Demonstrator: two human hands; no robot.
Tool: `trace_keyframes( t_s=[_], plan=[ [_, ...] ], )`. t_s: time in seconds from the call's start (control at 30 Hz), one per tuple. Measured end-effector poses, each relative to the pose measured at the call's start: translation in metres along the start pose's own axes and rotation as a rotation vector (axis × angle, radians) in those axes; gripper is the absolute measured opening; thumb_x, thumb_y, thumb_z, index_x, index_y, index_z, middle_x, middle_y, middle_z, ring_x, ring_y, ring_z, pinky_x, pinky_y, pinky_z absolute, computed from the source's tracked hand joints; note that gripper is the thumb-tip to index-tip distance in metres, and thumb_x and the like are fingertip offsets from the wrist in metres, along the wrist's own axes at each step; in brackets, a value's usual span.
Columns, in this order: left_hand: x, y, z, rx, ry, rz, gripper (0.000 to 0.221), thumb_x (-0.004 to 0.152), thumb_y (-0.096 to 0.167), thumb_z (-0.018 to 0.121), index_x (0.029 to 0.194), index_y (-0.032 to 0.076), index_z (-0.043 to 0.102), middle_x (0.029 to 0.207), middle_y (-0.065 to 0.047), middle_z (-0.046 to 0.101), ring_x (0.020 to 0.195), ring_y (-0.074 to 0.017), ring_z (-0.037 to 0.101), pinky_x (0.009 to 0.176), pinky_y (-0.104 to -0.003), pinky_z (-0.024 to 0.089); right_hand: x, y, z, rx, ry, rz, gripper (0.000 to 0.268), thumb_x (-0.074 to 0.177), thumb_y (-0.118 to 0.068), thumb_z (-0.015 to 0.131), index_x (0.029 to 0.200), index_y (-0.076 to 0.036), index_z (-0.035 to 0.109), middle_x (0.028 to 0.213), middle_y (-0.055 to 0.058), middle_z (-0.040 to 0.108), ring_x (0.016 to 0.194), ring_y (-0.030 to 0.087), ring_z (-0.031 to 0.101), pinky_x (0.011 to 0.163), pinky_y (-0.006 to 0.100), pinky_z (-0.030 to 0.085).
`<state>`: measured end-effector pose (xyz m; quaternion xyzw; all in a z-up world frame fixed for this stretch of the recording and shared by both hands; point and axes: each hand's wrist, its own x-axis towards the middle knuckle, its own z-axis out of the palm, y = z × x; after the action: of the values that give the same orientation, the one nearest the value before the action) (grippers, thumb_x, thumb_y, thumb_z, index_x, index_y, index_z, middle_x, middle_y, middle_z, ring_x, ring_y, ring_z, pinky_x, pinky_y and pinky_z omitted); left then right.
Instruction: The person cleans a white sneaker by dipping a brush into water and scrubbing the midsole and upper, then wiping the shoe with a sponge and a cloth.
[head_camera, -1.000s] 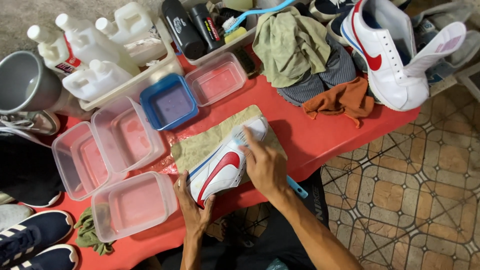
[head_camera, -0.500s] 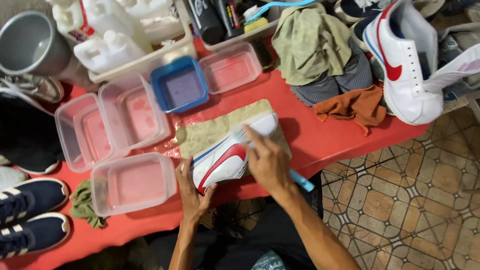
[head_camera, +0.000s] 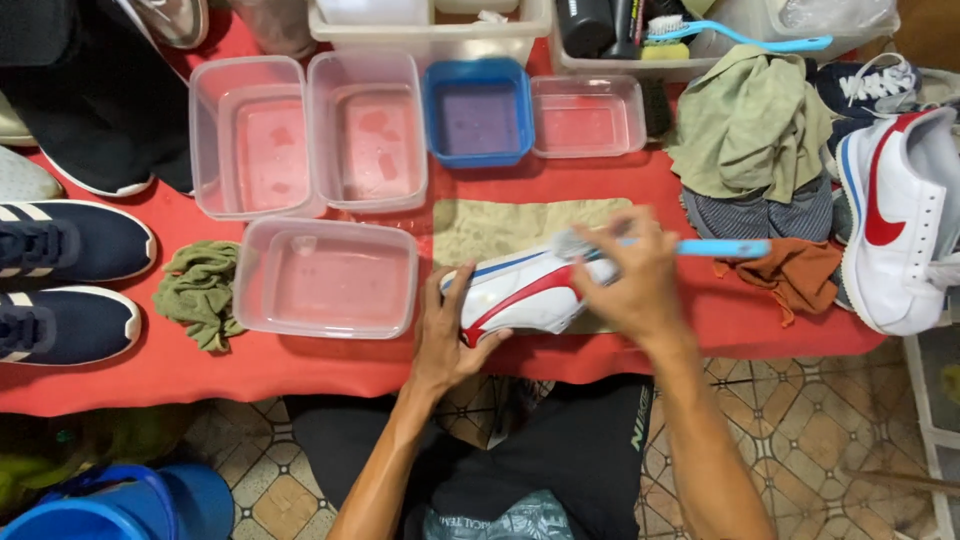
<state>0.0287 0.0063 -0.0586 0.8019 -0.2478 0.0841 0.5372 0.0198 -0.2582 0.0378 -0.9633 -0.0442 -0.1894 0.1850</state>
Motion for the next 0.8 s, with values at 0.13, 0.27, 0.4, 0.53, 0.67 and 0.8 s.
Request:
trace_keyframes(
  t_s=[0.13, 0.27, 0.4, 0.53, 0.67, 0.8],
  plan=[
    [-0.004, 0.0, 0.0, -0.067, 0.034, -0.002, 0.097, 0.074, 0.049, 0.086, 0.153, 0.012, 0.045, 0.131, -0.022, 0.048, 0.122, -0.0457, 0.052, 0.105, -0.055, 0.043, 0.007, 0.015, 0.004, 0.017, 0.0, 0.012, 0.045, 0.071, -0.032, 0.081, 0.116, -0.03, 0.079, 0.11, 0.004, 0.049, 0.094, 0.031, 0.059, 0.086, 0.044, 0.042],
    [0.002, 0.007, -0.008, -0.082, 0.008, -0.005, 0.091, 0.077, 0.047, 0.084, 0.153, 0.015, 0.045, 0.132, -0.02, 0.048, 0.119, -0.0464, 0.055, 0.101, -0.055, 0.047, 0.014, 0.039, -0.001, 0.006, -0.074, -0.074, 0.044, 0.069, -0.041, 0.081, 0.113, -0.039, 0.078, 0.106, -0.002, 0.052, 0.09, 0.021, 0.062, 0.091, 0.037, 0.041],
    [0.0, 0.006, -0.006, -0.075, 0.008, -0.024, 0.091, 0.077, 0.051, 0.081, 0.154, 0.018, 0.045, 0.132, -0.019, 0.047, 0.119, -0.0452, 0.056, 0.1, -0.054, 0.047, 0.03, 0.006, 0.007, 0.084, -0.198, -0.167, 0.039, 0.064, -0.032, 0.081, 0.103, -0.029, 0.08, 0.103, 0.005, 0.062, 0.094, 0.029, 0.067, 0.093, 0.041, 0.045],
    [-0.002, 0.004, -0.008, -0.107, 0.021, -0.02, 0.091, 0.078, 0.048, 0.082, 0.154, 0.017, 0.044, 0.131, -0.019, 0.046, 0.118, -0.0463, 0.055, 0.101, -0.055, 0.048, 0.053, 0.013, -0.01, 0.081, -0.259, -0.19, 0.039, 0.064, -0.032, 0.078, 0.103, -0.028, 0.079, 0.102, 0.005, 0.065, 0.094, 0.031, 0.068, 0.093, 0.043, 0.046],
    [-0.002, 0.004, -0.007, -0.114, 0.022, -0.01, 0.09, 0.079, 0.048, 0.081, 0.155, 0.017, 0.043, 0.13, -0.018, 0.046, 0.117, -0.0449, 0.056, 0.099, -0.054, 0.049, 0.06, 0.014, -0.001, 0.135, -0.349, -0.237, 0.037, 0.065, -0.032, 0.077, 0.102, -0.026, 0.079, 0.099, 0.006, 0.069, 0.09, 0.031, 0.067, 0.092, 0.043, 0.045],
    [-0.003, 0.002, -0.004, -0.127, 0.028, 0.0, 0.089, 0.08, 0.048, 0.081, 0.154, 0.017, 0.043, 0.129, -0.019, 0.046, 0.117, -0.0444, 0.056, 0.099, -0.055, 0.049, 0.071, 0.017, -0.032, 0.186, -0.442, -0.107, 0.035, 0.069, -0.026, 0.077, 0.104, -0.021, 0.079, 0.099, 0.005, 0.074, 0.092, 0.03, 0.068, 0.094, 0.04, 0.042]
  ],
)
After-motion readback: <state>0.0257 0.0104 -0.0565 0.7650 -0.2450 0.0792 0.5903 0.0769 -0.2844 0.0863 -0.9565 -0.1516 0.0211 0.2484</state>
